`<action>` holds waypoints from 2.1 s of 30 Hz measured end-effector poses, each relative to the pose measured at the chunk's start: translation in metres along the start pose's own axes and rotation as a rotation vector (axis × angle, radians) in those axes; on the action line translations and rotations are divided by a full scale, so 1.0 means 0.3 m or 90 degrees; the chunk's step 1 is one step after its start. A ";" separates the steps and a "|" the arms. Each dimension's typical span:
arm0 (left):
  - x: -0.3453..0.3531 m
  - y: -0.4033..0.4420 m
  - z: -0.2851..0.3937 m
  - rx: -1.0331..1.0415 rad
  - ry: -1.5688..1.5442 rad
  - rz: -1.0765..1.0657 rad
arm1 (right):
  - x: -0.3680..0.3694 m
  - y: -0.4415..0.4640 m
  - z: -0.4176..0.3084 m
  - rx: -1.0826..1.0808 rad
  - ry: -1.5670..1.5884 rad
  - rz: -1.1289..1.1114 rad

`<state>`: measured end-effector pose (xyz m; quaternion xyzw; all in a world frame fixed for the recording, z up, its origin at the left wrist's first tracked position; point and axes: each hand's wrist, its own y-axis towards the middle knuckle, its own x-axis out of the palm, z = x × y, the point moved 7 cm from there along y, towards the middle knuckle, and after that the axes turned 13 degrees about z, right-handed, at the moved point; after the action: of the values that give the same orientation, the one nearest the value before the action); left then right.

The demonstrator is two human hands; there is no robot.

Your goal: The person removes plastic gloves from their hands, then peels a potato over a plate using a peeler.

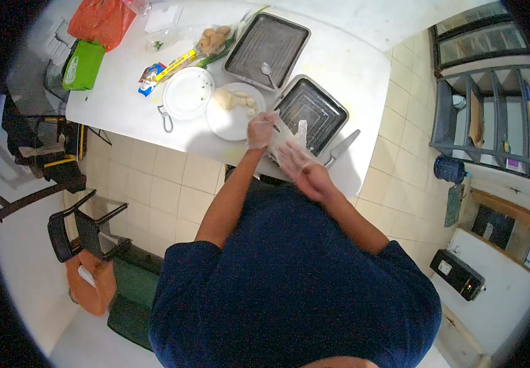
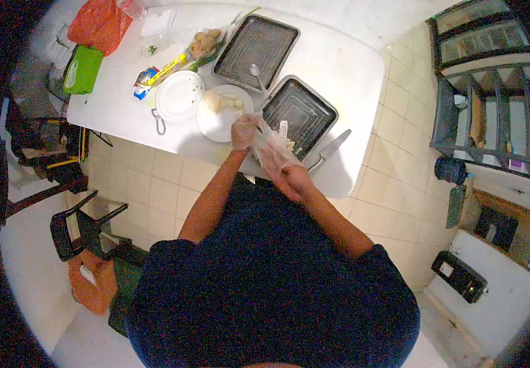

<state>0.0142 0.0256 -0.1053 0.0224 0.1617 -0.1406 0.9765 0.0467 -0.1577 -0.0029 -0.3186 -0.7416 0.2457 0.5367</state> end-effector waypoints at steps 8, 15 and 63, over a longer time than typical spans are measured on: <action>0.001 0.029 0.030 0.193 0.065 0.032 | -0.034 -0.027 -0.045 -0.130 -0.179 0.016; 0.056 0.047 -0.002 -0.006 0.069 -0.061 | -0.101 0.011 -0.187 -0.288 -0.294 0.157; -0.075 -0.104 0.176 -0.475 -0.792 -0.413 | -0.735 0.045 -0.544 -0.813 -0.478 0.799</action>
<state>0.0014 -0.0032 -0.0479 -0.4368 -0.3786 -0.3412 0.7412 0.2537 -0.3071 -0.1039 -0.7885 -0.5535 0.1244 -0.2375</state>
